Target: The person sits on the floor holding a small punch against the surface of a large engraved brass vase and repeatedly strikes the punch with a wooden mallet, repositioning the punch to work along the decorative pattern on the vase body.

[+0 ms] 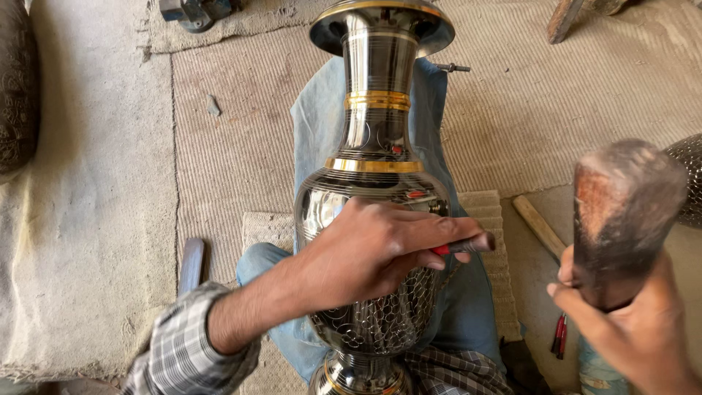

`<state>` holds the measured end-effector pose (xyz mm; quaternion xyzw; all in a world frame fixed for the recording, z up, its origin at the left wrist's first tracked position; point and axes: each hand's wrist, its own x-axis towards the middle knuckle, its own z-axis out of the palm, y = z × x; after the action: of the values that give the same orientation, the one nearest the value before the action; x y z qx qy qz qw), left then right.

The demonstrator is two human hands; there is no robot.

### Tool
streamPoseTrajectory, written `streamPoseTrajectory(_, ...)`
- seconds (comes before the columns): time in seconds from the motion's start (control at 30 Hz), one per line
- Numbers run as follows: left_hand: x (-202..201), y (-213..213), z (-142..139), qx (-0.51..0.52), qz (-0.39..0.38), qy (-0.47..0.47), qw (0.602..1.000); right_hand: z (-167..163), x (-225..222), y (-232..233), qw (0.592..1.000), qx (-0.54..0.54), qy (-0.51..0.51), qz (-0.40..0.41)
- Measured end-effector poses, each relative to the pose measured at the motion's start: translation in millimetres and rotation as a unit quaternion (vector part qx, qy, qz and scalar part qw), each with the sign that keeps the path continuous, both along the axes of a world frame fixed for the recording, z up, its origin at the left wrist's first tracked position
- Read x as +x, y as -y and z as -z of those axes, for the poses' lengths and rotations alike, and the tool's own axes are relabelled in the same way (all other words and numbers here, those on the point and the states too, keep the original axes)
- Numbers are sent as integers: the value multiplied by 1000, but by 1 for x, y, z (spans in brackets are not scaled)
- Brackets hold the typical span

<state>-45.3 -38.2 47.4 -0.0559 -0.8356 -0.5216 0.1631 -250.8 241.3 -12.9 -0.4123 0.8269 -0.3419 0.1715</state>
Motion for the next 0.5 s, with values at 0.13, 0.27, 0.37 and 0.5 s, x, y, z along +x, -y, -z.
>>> streamPoseTrajectory(0.13,-10,8,0,-77,56,70,993,22,25,-13,989,-86,110,55)
streamPoseTrajectory(0.27,-21,11,5,-73,116,59,989,37,52,-20,988,-50,73,128)
streamPoseTrajectory(0.37,-23,15,7,-57,162,65,983,50,68,-26,978,-128,83,145)
streamPoseTrajectory(0.5,-31,17,9,-34,184,65,980,70,78,-29,982,-72,88,151)
